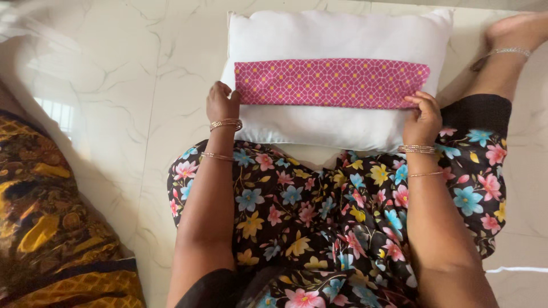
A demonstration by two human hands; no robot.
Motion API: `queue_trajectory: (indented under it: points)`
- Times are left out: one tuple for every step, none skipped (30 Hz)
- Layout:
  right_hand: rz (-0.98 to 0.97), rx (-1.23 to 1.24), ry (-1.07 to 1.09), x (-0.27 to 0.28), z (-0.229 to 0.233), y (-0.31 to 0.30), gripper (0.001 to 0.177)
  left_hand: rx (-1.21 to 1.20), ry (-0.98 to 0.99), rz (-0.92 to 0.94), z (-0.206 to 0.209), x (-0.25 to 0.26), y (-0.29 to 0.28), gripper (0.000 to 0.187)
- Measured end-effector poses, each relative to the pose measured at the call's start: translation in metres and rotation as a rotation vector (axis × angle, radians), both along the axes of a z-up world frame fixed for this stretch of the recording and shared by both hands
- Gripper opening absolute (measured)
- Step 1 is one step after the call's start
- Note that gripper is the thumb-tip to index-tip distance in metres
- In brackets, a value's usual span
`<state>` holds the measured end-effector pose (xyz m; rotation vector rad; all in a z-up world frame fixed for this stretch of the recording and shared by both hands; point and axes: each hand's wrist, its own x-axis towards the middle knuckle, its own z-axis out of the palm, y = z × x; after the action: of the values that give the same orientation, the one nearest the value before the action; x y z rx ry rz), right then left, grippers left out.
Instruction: The person places a pink patterned fabric strip on a white pillow, smooths it, and then removes a green checkered pillowcase from another pillow. They then smooth the white pillow.
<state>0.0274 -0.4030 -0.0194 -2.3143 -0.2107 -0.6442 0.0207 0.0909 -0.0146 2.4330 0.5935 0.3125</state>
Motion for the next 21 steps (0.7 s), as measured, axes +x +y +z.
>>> queue_trajectory:
  points:
    - [-0.052,-0.038,-0.005,-0.002,0.003,-0.003,0.039,0.110,-0.108,0.008,0.009,-0.004,-0.010,0.030]
    - [-0.101,-0.072,-0.009,-0.005,0.006,-0.001,0.039,0.107,-0.125,-0.019,0.018,-0.004,-0.020,0.035]
    - [-0.151,-0.107,-0.013,-0.007,0.010,0.003,0.039,0.105,-0.142,-0.047,0.027,-0.003,-0.030,0.039]
    - [-0.122,-0.094,-0.052,-0.009,0.015,0.009,0.036,0.188,-0.228,-0.137,0.033,-0.006,-0.043,0.049]
    - [-0.094,-0.081,-0.091,-0.012,0.021,0.016,0.034,0.272,-0.314,-0.228,0.037,-0.009,-0.056,0.059]
    - [-0.063,-0.073,-0.127,-0.015,0.027,0.023,0.032,0.288,-0.230,-0.310,0.040,-0.008,-0.072,0.069]
    - [-0.020,-0.123,-0.147,-0.019,0.032,0.033,0.030,0.303,-0.146,-0.393,0.043,-0.007,-0.087,0.080]
    - [0.020,-0.176,-0.172,-0.020,0.037,0.046,0.029,0.343,-0.062,-0.476,0.044,-0.006,-0.103,0.079]
    - [0.069,-0.161,-0.175,-0.018,0.038,0.068,0.033,0.384,0.022,-0.559,0.042,-0.007,-0.119,0.078]
    - [0.114,-0.147,-0.174,-0.019,0.036,0.090,0.038,0.423,0.108,-0.647,0.037,-0.007,-0.129,0.077]
    - [0.170,-0.136,-0.157,-0.022,0.034,0.110,0.039,0.412,0.116,-0.667,0.030,-0.004,-0.133,0.074]
    - [0.226,-0.122,-0.136,-0.025,0.032,0.133,0.040,0.402,0.129,-0.689,0.021,-0.001,-0.135,0.071]
    - [0.278,-0.176,-0.086,-0.029,0.030,0.152,0.042,0.392,0.143,-0.711,0.011,0.003,-0.136,0.068]
    - [0.333,-0.223,-0.038,-0.031,0.027,0.171,0.045,0.553,0.028,-0.672,0.003,0.006,-0.133,0.067]
    - [0.389,-0.289,0.024,-0.031,0.023,0.192,0.047,0.711,-0.089,-0.628,-0.003,0.010,-0.128,0.066]
    - [0.449,-0.354,0.088,-0.030,0.021,0.209,0.048,0.866,-0.204,-0.578,-0.006,0.012,-0.124,0.065]
    - [0.451,-0.393,0.102,-0.025,0.020,0.219,0.051,0.733,-0.061,-0.607,-0.007,0.014,-0.122,0.067]
    - [0.455,-0.429,0.117,-0.018,0.018,0.228,0.054,0.599,0.082,-0.630,-0.005,0.015,-0.116,0.068]
    - [0.459,-0.465,0.132,-0.009,0.018,0.235,0.057,0.463,0.223,-0.645,-0.002,0.016,-0.112,0.070]
    - [0.405,-0.534,0.273,0.006,0.019,0.232,0.059,0.433,0.257,-0.604,0.002,0.016,-0.108,0.070]
    - [0.350,-0.602,0.413,0.024,0.023,0.221,0.062,0.402,0.292,-0.562,0.005,0.017,-0.104,0.070]
